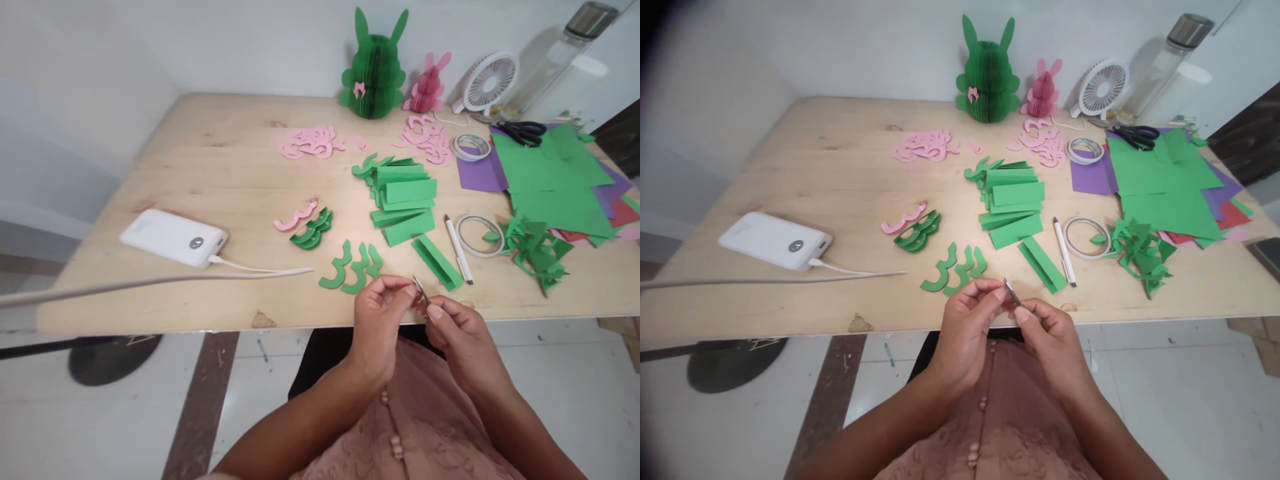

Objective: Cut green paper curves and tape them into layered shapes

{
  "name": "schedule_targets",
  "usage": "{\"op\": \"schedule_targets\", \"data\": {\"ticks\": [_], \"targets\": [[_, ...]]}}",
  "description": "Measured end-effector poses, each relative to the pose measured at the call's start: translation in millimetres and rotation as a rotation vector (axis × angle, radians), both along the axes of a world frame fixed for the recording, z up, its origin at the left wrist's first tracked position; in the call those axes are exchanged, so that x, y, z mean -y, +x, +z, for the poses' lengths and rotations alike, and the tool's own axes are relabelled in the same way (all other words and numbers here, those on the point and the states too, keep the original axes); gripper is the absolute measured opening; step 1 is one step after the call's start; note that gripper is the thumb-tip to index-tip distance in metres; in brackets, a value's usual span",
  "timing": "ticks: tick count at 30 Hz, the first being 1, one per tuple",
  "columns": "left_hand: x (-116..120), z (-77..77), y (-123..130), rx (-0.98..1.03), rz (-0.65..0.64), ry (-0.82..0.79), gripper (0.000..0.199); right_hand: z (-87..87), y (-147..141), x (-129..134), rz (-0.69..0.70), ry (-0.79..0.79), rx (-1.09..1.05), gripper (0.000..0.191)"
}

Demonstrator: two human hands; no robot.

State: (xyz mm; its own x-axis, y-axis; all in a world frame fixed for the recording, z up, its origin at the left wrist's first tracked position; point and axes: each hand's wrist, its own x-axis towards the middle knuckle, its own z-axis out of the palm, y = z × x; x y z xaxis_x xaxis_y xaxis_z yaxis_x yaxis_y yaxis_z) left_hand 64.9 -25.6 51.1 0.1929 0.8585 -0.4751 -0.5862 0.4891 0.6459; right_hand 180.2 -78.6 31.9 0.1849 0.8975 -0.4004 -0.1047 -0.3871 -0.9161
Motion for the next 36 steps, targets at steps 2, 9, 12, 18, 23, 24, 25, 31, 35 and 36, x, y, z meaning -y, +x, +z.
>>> {"op": "schedule_targets", "data": {"ticks": [2,9,12,18,23,24,25,31,35,36], "targets": [[-0.3,1.0,-0.1,0.002,-0.002,0.002,0.009,-0.4,0.0,0.2,0.002,-0.008,-0.021,0.035],[-1.4,-0.7,-1.2,-0.046,0.013,-0.008,0.011,5.1,-2.9,-2.9,0.025,0.026,0.177,0.035],[-1.7,-2.0,-1.6,-0.036,0.008,0.004,0.009,7.7,-3.5,-2.9,0.03,0.035,0.231,0.035],[-1.7,-3.0,-1.6,-0.022,-0.002,0.018,0.006,10.8,-4.2,-1.9,0.019,0.043,0.276,0.031],[-1.2,-4.5,-0.8,-0.039,0.002,-0.001,0.006,8.4,-2.3,0.8,0.035,0.06,0.324,0.028],[-1.1,-4.7,-0.5,-0.039,0.003,-0.002,0.006,7.9,-1.9,1.3,0.039,0.061,0.324,0.027],[-1.0,-4.6,-0.3,-0.039,0.003,-0.002,0.006,7.7,-1.6,1.6,0.04,0.062,0.321,0.027],[-1.3,-1.6,0.7,-0.027,-0.002,0.013,0.005,10.5,-2.6,-0.1,0.005,0.031,0.277,0.03],[-1.8,-0.4,0.3,-0.025,-0.012,0.014,0.006,10.3,-2.6,-2.5,0.009,0.016,0.218,0.033],[-2.0,-0.5,0.0,-0.018,-0.013,0.012,0.006,9.8,-2.5,-2.9,0.014,0.014,0.198,0.033]]}}
